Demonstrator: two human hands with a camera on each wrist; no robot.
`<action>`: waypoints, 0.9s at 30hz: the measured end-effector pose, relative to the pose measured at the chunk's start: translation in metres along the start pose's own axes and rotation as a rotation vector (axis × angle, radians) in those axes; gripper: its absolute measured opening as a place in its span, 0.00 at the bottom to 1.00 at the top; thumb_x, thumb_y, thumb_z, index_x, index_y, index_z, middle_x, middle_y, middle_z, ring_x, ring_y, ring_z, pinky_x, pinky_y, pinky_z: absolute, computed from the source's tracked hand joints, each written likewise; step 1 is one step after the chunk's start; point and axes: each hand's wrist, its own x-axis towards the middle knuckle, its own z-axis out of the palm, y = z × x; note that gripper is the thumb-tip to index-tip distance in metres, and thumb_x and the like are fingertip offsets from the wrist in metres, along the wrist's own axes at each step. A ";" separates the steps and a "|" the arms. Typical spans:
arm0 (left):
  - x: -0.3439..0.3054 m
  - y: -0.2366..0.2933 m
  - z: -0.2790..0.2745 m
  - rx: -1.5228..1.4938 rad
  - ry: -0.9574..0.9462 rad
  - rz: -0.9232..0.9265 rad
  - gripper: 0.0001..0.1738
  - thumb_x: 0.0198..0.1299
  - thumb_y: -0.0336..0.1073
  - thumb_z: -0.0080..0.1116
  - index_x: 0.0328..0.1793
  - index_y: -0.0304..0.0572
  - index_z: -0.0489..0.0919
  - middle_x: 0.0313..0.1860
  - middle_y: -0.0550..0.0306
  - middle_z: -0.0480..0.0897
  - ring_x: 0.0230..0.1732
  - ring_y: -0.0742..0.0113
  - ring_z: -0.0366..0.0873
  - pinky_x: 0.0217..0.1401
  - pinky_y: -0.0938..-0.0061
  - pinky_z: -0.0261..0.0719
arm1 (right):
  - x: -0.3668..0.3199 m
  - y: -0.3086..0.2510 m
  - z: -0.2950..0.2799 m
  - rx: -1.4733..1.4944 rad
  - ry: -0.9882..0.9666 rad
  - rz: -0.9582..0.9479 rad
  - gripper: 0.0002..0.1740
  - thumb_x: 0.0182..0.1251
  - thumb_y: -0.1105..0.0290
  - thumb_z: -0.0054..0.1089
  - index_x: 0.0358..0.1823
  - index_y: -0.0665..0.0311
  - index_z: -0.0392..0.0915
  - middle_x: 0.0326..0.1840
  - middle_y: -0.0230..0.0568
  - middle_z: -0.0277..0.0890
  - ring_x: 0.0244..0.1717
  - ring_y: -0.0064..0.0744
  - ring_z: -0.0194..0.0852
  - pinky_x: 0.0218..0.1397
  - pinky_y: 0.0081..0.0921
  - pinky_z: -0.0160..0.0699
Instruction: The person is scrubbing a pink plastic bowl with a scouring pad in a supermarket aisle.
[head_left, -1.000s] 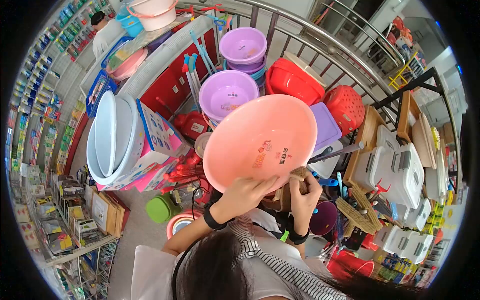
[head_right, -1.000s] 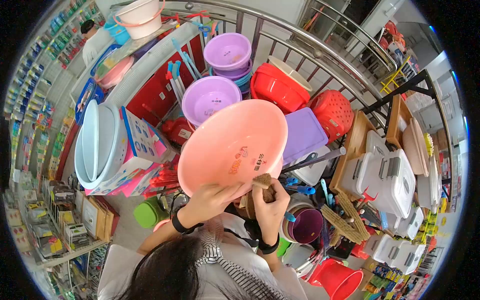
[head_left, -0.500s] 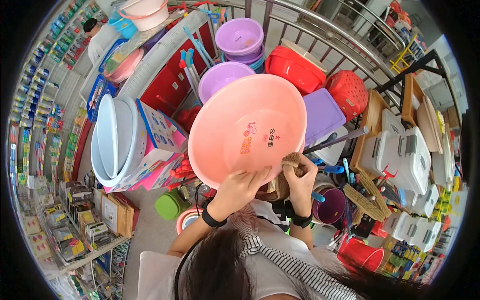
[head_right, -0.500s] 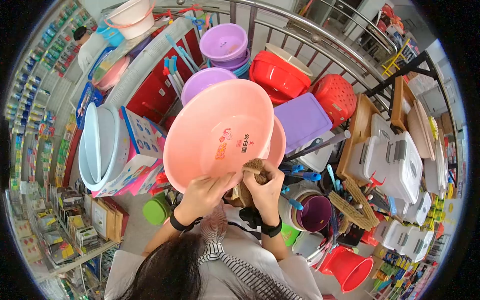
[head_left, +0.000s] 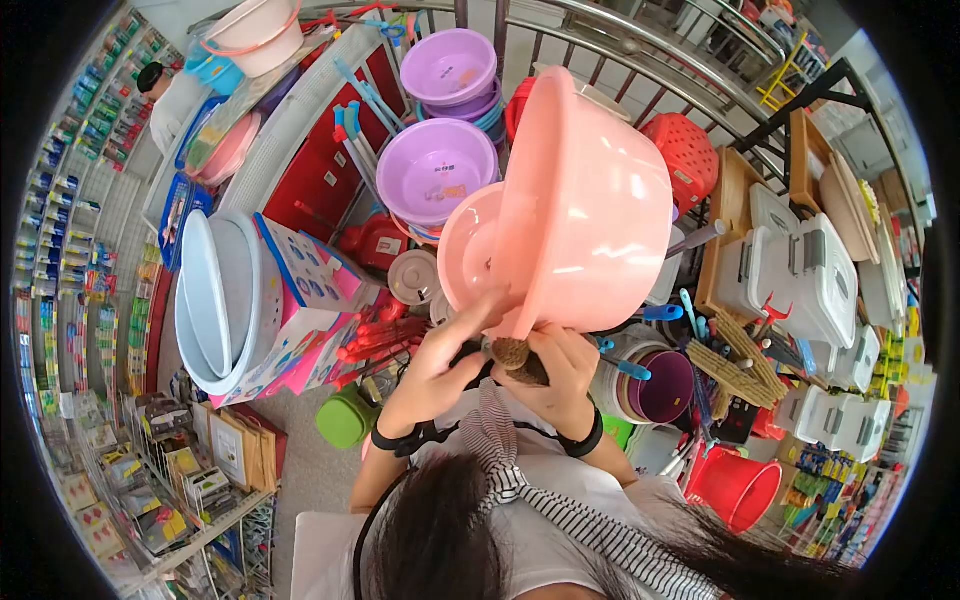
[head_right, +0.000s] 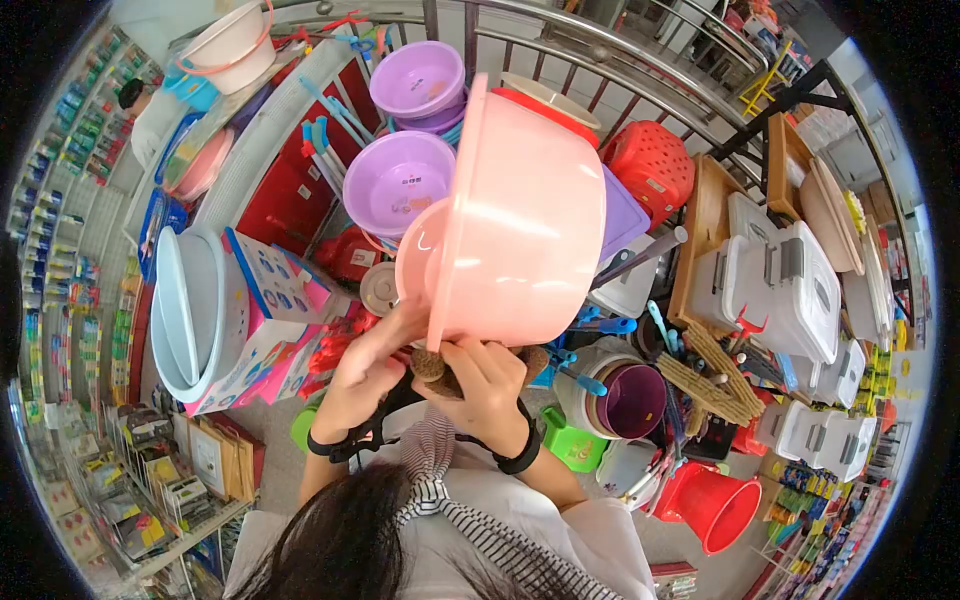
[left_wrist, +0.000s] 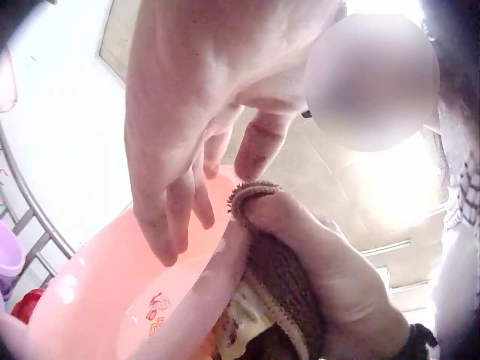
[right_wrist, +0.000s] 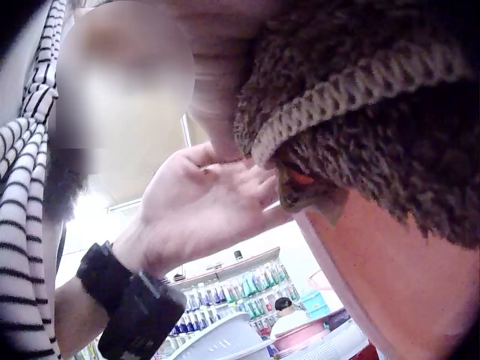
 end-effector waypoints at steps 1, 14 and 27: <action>0.004 0.012 0.007 -0.001 0.006 -0.003 0.41 0.55 0.20 0.49 0.78 0.31 0.53 0.75 0.44 0.64 0.74 0.57 0.62 0.75 0.66 0.56 | -0.002 -0.003 0.002 0.004 -0.005 0.000 0.24 0.33 0.69 0.77 0.36 0.67 0.80 0.32 0.40 0.78 0.25 0.38 0.75 0.31 0.30 0.73; 0.008 0.018 0.025 0.221 0.401 0.115 0.29 0.76 0.44 0.39 0.75 0.31 0.56 0.65 0.48 0.68 0.66 0.65 0.64 0.71 0.72 0.58 | -0.013 -0.016 0.012 0.266 -0.256 0.092 0.17 0.42 0.73 0.74 0.37 0.66 0.80 0.29 0.40 0.77 0.27 0.36 0.78 0.32 0.28 0.76; -0.001 0.011 0.036 0.228 0.332 0.138 0.32 0.77 0.48 0.36 0.76 0.28 0.55 0.73 0.46 0.63 0.75 0.62 0.57 0.76 0.69 0.53 | 0.043 -0.010 -0.010 -0.277 0.001 -0.010 0.22 0.42 0.73 0.69 0.44 0.62 0.80 0.47 0.36 0.74 0.44 0.39 0.73 0.44 0.35 0.68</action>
